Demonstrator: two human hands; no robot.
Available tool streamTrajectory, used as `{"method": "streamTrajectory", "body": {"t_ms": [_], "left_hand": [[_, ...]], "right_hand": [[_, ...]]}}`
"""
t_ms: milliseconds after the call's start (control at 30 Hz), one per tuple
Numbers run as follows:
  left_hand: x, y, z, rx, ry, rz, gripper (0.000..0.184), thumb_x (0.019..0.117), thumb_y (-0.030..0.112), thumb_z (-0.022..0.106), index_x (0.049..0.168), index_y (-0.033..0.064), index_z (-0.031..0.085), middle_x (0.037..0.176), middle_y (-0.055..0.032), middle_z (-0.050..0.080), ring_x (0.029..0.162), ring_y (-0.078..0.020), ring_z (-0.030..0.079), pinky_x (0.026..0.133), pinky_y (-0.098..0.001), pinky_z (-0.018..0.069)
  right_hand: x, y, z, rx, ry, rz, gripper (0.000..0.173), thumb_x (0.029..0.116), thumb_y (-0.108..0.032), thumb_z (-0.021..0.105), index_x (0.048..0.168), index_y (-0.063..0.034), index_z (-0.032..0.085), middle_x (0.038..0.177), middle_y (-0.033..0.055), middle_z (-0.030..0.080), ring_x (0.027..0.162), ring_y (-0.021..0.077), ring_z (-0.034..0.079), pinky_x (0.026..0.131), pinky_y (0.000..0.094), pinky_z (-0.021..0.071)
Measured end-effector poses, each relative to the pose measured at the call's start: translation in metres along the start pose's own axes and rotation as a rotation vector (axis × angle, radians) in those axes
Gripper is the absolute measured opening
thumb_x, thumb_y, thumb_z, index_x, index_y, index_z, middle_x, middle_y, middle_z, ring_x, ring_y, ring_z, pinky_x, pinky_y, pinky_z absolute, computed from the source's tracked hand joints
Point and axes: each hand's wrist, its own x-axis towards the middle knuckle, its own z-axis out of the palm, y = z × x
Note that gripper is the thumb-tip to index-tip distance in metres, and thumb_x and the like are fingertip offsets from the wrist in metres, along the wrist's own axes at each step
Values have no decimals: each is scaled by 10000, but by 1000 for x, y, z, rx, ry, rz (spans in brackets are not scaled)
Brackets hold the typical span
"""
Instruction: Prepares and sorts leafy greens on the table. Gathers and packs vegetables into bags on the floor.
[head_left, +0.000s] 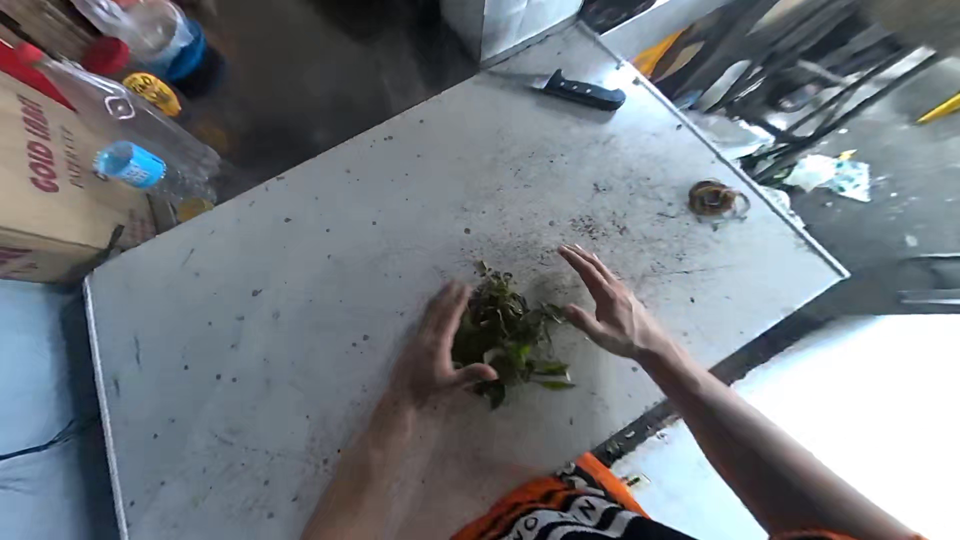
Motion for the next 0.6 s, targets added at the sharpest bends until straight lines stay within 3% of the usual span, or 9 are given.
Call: {"method": "streamTrajectory", "body": {"t_ms": [100, 200, 267, 300, 367, 433, 533, 600], "left_hand": [[-41, -7, -11, 274, 94, -91, 1471, 551, 1021, 535, 1571, -19, 337, 1627, -267, 296, 1524, -419, 261, 1240, -606, 217], [-62, 8, 9, 551, 6, -169, 1593, 419, 1029, 588, 1585, -21, 307, 1607, -338, 270, 1501, -521, 232, 1240, -631, 173], [-50, 24, 32, 539, 13, -167, 1516, 473, 911, 727, 1580, -34, 303, 1596, -353, 280, 1497, -510, 256, 1240, -597, 223], [-39, 29, 45, 485, 44, -147, 1425, 526, 775, 807, 1572, -53, 306, 1591, -359, 283, 1494, -493, 279, 1234, -567, 257], [-16, 30, 67, 362, 134, -108, 1384, 574, 718, 836, 1557, -90, 292, 1580, -362, 296, 1479, -449, 335, 1212, -498, 334], [-4, 30, 75, 254, 166, -126, 1423, 575, 711, 860, 1581, -74, 229, 1627, -323, 228, 1515, -378, 300, 1221, -432, 341], [-28, 42, 61, 178, 152, -147, 1448, 538, 629, 919, 1587, -73, 209, 1635, -298, 240, 1508, -346, 330, 1208, -427, 363], [-57, 44, 44, 233, 165, -198, 1472, 522, 718, 876, 1578, -80, 234, 1627, -310, 249, 1505, -397, 316, 1217, -493, 336]], "right_hand": [[-10, -4, 24, -99, 26, 122, 1074, 892, -770, 493, 1601, 9, 281, 1657, 220, 287, 1554, 349, 250, 1267, 548, 202], [20, -14, 47, -146, 9, 99, 1061, 917, -778, 442, 1611, 4, 258, 1666, 196, 283, 1563, 320, 237, 1283, 505, 174], [47, -19, 57, -95, -39, -8, 983, 951, -730, 426, 1624, -35, 252, 1669, 154, 302, 1551, 297, 273, 1275, 481, 215], [57, -22, 61, -56, -82, -84, 925, 972, -692, 415, 1628, -59, 260, 1664, 132, 322, 1539, 281, 305, 1265, 467, 244], [68, -31, 63, 67, -195, -230, 754, 1016, -552, 427, 1603, -86, 345, 1612, 122, 419, 1476, 267, 418, 1217, 465, 337], [64, -40, 56, 228, -321, -322, 621, 1035, -452, 408, 1548, -104, 450, 1523, 109, 526, 1363, 222, 542, 1133, 450, 442], [33, -35, 33, 361, -358, -363, 623, 1037, -454, 387, 1548, -104, 448, 1524, 80, 528, 1368, 156, 531, 1145, 394, 441], [1, -18, 12, 316, -183, -286, 712, 1015, -557, 413, 1582, -128, 396, 1585, 52, 465, 1425, 148, 476, 1169, 410, 426]]}}
